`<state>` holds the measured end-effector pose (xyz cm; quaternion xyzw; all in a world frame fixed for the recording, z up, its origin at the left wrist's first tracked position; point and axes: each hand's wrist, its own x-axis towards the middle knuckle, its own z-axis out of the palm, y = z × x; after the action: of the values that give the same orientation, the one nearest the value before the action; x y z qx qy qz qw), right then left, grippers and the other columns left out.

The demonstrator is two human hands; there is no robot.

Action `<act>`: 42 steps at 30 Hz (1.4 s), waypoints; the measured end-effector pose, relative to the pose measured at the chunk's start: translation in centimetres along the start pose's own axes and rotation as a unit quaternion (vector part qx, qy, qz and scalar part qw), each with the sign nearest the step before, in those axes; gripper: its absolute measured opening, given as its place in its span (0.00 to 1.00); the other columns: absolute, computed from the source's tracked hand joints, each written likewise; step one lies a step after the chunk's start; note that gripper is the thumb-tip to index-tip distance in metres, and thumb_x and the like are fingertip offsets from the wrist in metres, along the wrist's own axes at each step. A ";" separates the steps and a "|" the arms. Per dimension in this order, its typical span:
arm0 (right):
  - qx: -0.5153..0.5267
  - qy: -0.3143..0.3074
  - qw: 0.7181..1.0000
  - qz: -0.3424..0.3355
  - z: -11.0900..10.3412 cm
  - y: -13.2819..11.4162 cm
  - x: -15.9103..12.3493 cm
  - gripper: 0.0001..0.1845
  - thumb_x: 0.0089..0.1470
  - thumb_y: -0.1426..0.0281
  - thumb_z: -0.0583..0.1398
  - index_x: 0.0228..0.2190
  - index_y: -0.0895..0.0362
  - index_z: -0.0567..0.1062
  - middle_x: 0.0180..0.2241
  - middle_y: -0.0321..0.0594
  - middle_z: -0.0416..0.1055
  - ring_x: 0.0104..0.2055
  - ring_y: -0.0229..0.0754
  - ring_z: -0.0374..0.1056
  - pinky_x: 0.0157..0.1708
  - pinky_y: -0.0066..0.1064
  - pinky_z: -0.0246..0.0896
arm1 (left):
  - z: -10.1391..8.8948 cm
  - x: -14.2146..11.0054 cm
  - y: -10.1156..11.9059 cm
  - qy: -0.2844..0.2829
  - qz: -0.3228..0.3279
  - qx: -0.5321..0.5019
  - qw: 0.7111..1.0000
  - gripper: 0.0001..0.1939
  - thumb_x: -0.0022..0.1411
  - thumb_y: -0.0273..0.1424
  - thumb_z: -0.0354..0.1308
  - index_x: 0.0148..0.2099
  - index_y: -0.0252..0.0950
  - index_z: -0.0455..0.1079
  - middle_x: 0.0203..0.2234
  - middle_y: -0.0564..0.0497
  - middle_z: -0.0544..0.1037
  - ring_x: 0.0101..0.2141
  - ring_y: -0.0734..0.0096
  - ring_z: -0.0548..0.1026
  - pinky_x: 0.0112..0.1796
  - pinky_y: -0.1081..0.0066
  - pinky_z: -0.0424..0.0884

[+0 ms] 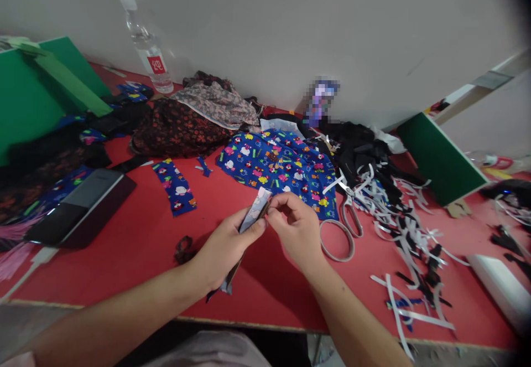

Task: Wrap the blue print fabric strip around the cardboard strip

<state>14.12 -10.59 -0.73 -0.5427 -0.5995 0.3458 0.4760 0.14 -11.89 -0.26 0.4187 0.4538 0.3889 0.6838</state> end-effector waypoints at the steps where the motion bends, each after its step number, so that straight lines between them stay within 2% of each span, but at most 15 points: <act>1: -0.002 -0.003 1.000 -0.001 -0.1 0.0 0.0 0.04 0.46 0.75 0.56 0.24 0.55 0.70 0.26 0.34 0.68 0.29 0.36 0.65 0.32 0.29 0.62 | 0.0 0.0 0.0 0.003 -0.009 0.003 1.000 0.11 0.57 0.39 0.58 0.35 0.37 0.72 0.24 0.55 0.71 0.31 0.72 0.68 0.37 0.74 0.62; 5: -0.006 -0.016 1.000 0.004 -0.3 -0.3 0.1 0.04 0.47 0.75 0.56 0.24 0.55 0.69 0.26 0.34 0.66 0.27 0.36 0.63 0.31 0.29 0.61 | -0.1 0.0 -0.4 0.009 -0.037 0.008 0.999 0.13 0.57 0.42 0.58 0.31 0.36 0.67 0.20 0.58 0.63 0.24 0.75 0.60 0.28 0.74 0.57; 15: -0.056 -0.001 0.998 -0.016 -0.4 -0.7 0.3 0.05 0.46 0.76 0.56 0.22 0.55 0.68 0.24 0.33 0.66 0.27 0.35 0.61 0.29 0.28 0.58 | -0.1 0.1 -0.6 -0.011 -0.043 0.001 0.999 0.14 0.57 0.43 0.56 0.34 0.36 0.68 0.21 0.56 0.62 0.25 0.75 0.60 0.28 0.74 0.56; 20: -0.006 0.003 1.000 0.017 -0.2 -0.3 0.3 0.02 0.49 0.73 0.57 0.27 0.55 0.70 0.26 0.33 0.69 0.27 0.35 0.65 0.30 0.28 0.61 | -0.1 0.2 -0.6 -0.008 -0.040 -0.003 0.999 0.16 0.57 0.43 0.56 0.37 0.35 0.71 0.21 0.56 0.63 0.25 0.75 0.60 0.28 0.74 0.57; 25: 0.055 -0.010 0.997 0.048 0.0 -0.3 0.2 0.01 0.49 0.71 0.58 0.28 0.55 0.70 0.24 0.31 0.68 0.24 0.34 0.65 0.27 0.27 0.63 | -0.1 0.1 -0.5 0.009 -0.027 0.008 1.000 0.13 0.57 0.42 0.58 0.34 0.36 0.70 0.21 0.56 0.64 0.25 0.75 0.60 0.28 0.74 0.57; 28: 0.077 -0.004 0.996 0.046 0.2 -0.1 0.1 0.01 0.49 0.72 0.58 0.28 0.55 0.70 0.25 0.32 0.68 0.26 0.35 0.66 0.27 0.27 0.64 | -0.1 0.0 -0.2 0.012 -0.016 0.011 1.000 0.11 0.56 0.40 0.59 0.34 0.36 0.71 0.23 0.56 0.68 0.27 0.74 0.63 0.31 0.74 0.59; 34: 0.097 0.000 0.995 0.031 0.5 0.1 -0.2 0.02 0.50 0.73 0.57 0.30 0.54 0.69 0.27 0.33 0.67 0.29 0.34 0.65 0.31 0.26 0.63 | -0.2 0.1 0.0 -0.014 -0.001 0.011 1.000 0.14 0.58 0.39 0.57 0.45 0.38 0.72 0.33 0.53 0.75 0.39 0.67 0.69 0.43 0.71 0.61; 42: 0.030 -0.019 0.999 0.018 0.1 0.3 -0.1 0.05 0.50 0.74 0.55 0.29 0.54 0.72 0.27 0.34 0.69 0.28 0.35 0.65 0.30 0.27 0.62 | -0.2 0.0 -0.1 -0.015 0.008 0.046 0.999 0.16 0.58 0.39 0.56 0.46 0.37 0.72 0.33 0.53 0.75 0.39 0.65 0.69 0.43 0.69 0.62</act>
<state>14.10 -10.59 -1.01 -0.5320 -0.5878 0.3827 0.4743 -0.01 -11.93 -0.41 0.4587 0.4576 0.3668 0.6676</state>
